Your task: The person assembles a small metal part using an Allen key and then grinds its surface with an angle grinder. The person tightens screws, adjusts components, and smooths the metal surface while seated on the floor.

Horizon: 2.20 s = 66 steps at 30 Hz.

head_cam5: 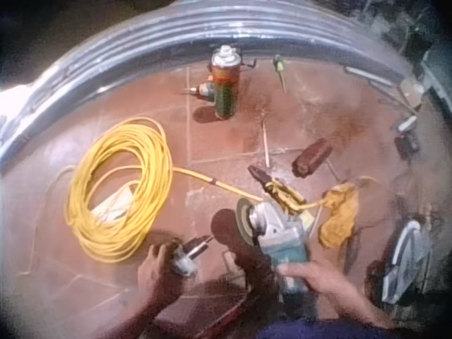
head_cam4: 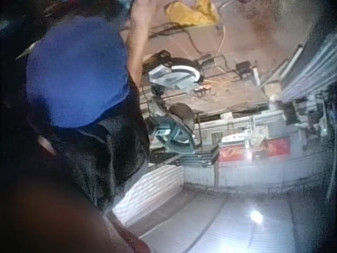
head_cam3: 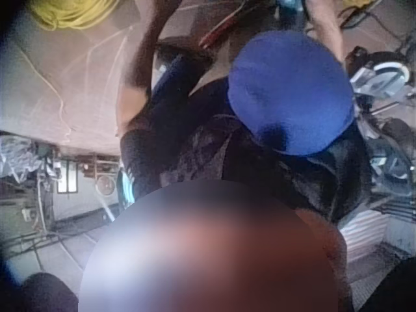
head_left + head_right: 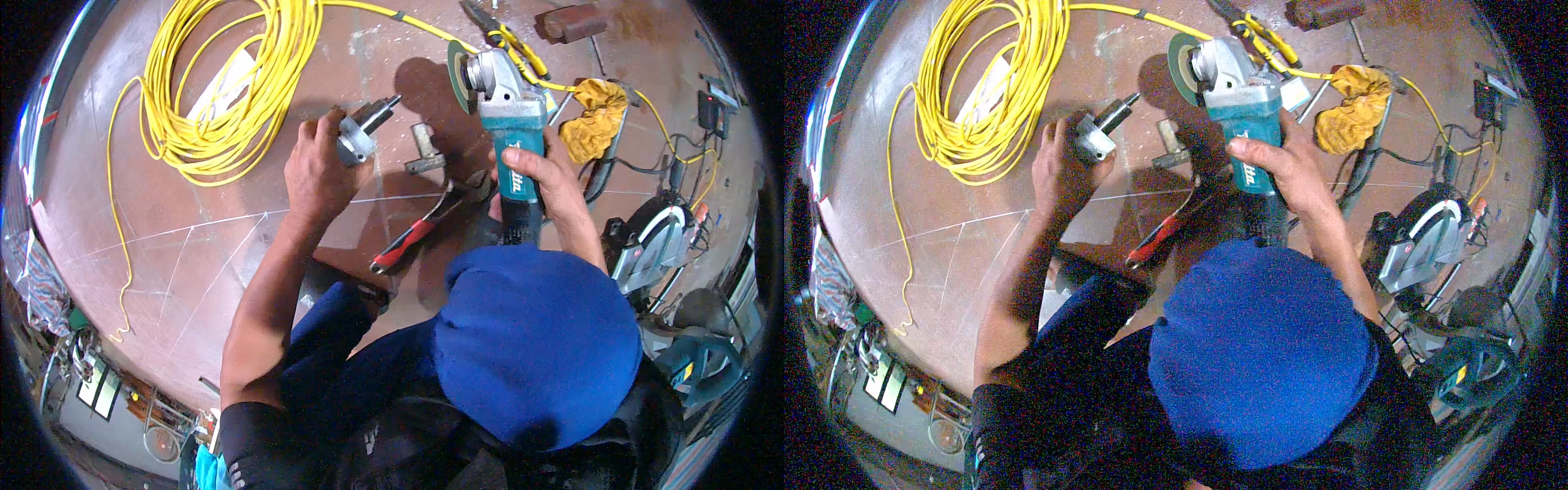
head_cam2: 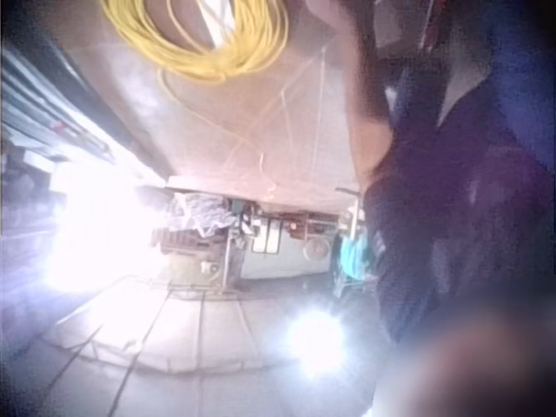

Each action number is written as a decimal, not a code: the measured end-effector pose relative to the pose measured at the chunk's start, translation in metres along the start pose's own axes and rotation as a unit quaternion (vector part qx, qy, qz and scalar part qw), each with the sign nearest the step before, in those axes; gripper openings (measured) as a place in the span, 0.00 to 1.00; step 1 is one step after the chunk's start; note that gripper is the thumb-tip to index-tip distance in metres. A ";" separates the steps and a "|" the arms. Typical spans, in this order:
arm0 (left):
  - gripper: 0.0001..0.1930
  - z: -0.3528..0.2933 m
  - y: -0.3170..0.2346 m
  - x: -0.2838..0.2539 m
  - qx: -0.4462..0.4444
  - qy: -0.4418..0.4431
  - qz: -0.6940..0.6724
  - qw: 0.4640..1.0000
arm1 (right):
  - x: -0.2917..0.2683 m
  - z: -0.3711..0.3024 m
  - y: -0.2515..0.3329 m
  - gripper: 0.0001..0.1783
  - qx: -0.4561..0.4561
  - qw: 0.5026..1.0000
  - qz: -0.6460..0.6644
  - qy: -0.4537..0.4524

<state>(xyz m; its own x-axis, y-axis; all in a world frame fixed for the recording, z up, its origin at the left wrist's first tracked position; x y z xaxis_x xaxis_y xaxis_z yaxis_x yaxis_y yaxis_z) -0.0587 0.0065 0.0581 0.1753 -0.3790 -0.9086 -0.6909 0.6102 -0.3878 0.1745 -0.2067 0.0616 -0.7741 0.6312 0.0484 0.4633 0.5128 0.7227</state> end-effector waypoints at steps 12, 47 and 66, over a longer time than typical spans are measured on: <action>0.31 -0.011 -0.135 -0.031 0.297 -0.017 -0.089 0.951 | 0.019 0.035 0.042 0.38 -0.038 0.898 0.384 0.214; 0.35 0.092 -0.140 0.009 0.316 0.111 0.135 0.933 | -0.275 0.154 0.085 0.47 -0.036 0.819 0.517 0.248; 0.31 0.091 -0.035 0.021 0.117 0.212 0.099 0.965 | -0.495 0.146 0.058 0.47 -0.006 0.923 -0.242 -0.300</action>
<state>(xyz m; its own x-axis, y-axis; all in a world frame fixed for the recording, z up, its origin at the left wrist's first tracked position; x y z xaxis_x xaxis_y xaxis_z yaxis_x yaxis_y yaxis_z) 0.0332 0.0403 0.0386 -0.2809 -0.4602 -0.8422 -0.4952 0.8212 -0.2835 0.6472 -0.4045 -0.0210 -0.5089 0.5403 -0.6701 0.1181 0.8150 0.5674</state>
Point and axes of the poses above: each hand's wrist, its own z-axis towards the middle knuckle, its own x-axis out of the palm, y = z × x, the point moved 8 cm from there along z, towards the middle knuckle, and after that the axes turned 7 degrees about z, right-handed, at the moved point
